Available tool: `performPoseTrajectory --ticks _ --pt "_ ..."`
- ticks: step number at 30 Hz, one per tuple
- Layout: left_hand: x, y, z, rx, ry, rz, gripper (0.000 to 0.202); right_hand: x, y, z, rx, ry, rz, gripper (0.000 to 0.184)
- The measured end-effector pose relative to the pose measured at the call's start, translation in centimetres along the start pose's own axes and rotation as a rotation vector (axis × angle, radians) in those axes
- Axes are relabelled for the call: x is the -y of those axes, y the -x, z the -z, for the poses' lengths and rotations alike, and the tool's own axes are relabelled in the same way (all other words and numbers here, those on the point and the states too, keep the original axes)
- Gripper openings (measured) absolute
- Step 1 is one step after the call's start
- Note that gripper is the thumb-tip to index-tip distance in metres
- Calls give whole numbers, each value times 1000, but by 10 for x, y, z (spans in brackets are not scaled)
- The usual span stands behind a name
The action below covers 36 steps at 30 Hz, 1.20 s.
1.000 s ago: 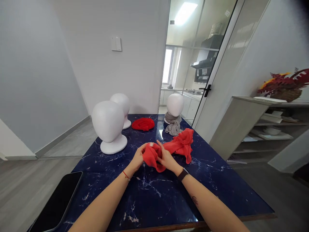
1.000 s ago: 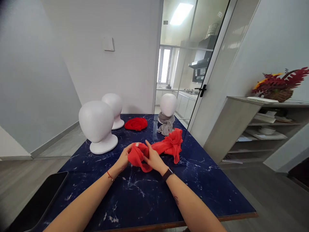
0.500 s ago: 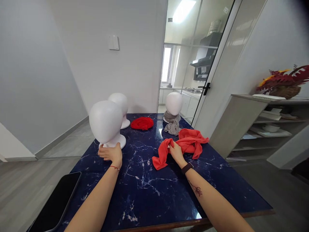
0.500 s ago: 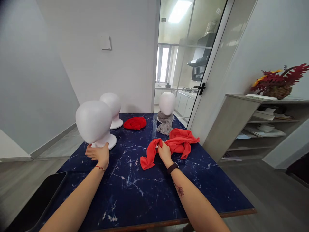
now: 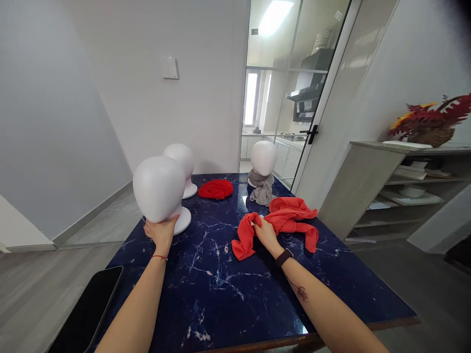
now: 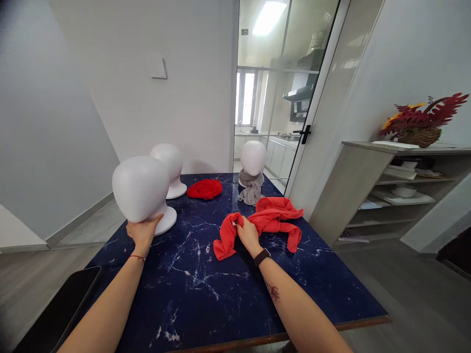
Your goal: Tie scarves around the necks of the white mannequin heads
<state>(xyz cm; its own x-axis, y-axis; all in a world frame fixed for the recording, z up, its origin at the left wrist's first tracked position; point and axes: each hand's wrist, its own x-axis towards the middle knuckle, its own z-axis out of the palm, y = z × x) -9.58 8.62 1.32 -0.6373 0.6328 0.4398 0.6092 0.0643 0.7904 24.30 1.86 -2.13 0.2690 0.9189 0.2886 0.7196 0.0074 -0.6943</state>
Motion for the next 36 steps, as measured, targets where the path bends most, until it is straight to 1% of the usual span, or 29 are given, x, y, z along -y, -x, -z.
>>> performPoseTrajectory --ticks 2,5,7,10,12,15,17,21,24,29,34,36 --pt "-3 1 2 -5 86 -2 91 2 1 0 8 16 1 15" --pt "-13 12 1 61 228 40 88 4 1 1 17 40 -10 16" --pt "-22 25 -3 118 313 67 89 4 1 1 21 59 -18 17" --pt "-34 49 -11 159 429 18 90 5 1 1 17 88 -20 17" --pt "-40 65 -15 162 472 -3 92 5 1 1 9 76 -17 17" --pt "-46 86 -14 149 419 -20 96 3 0 4 -13 27 -48 19" --pt "-49 98 -11 146 362 -41 98 1 -2 7 -38 3 -94 21" --pt "-52 114 -7 158 292 -105 102 -4 -6 13 -135 -8 -208 23" --pt "-51 119 -7 165 280 -132 104 -6 -9 14 -166 -24 -249 25" --pt "-51 121 -8 203 248 -172 96 -10 -11 14 -176 -50 -254 25" --pt "-55 127 -5 212 204 -138 105 -14 -13 13 -191 -78 -242 24" --pt "-57 130 -3 224 191 -131 106 -15 -14 12 -192 -85 -233 24"
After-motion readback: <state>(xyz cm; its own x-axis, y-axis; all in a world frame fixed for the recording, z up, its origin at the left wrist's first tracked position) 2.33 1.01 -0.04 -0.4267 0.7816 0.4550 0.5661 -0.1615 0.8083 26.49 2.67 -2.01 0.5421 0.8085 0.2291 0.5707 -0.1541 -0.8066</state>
